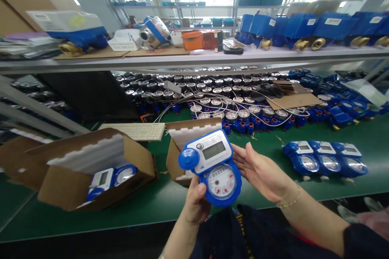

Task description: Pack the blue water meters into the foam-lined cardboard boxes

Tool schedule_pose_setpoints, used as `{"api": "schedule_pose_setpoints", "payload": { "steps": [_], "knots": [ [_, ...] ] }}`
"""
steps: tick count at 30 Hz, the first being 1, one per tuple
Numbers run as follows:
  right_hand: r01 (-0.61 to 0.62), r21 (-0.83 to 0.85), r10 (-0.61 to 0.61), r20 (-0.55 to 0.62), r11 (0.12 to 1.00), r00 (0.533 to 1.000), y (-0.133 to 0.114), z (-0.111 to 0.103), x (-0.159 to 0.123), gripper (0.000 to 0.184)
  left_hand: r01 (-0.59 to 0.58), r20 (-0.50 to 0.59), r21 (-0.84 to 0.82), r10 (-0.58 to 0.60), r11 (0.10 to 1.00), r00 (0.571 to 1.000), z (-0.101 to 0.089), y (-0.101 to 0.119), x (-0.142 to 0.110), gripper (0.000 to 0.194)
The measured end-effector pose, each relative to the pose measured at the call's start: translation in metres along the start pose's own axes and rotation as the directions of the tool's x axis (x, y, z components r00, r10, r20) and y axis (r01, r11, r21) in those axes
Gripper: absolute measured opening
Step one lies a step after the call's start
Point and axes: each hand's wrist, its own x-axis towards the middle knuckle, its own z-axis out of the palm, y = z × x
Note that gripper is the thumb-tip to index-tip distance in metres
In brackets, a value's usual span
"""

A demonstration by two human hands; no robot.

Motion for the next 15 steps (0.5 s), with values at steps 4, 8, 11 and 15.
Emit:
{"api": "schedule_pose_setpoints", "payload": {
  "steps": [4, 8, 11, 15],
  "knots": [
    [-0.019, 0.024, 0.018, 0.026, 1.000, 1.000, 0.009, 0.001, 0.003, 0.061, -0.008, 0.042, -0.066, 0.011, 0.998, 0.999, -0.014, -0.001, -0.004, 0.068],
    [0.006, 0.005, -0.006, 0.069, 1.000, 0.998, 0.019, 0.007, 0.006, 0.062, -0.022, 0.152, -0.078, 0.034, 0.997, 0.988, -0.028, 0.005, -0.007, 0.066],
    [0.016, 0.001, -0.016, 0.089, 1.000, 0.996, 0.025, 0.013, 0.007, 0.061, -0.057, 0.227, -0.090, 0.076, 0.994, 0.971, -0.037, 0.012, -0.008, 0.062],
    [0.063, -0.053, -0.055, 0.140, 0.997, 0.989, 0.032, 0.017, 0.009, 0.059, -0.085, 0.249, -0.087, 0.104, 0.993, 0.963, -0.043, 0.017, -0.010, 0.065]
  ]
}}
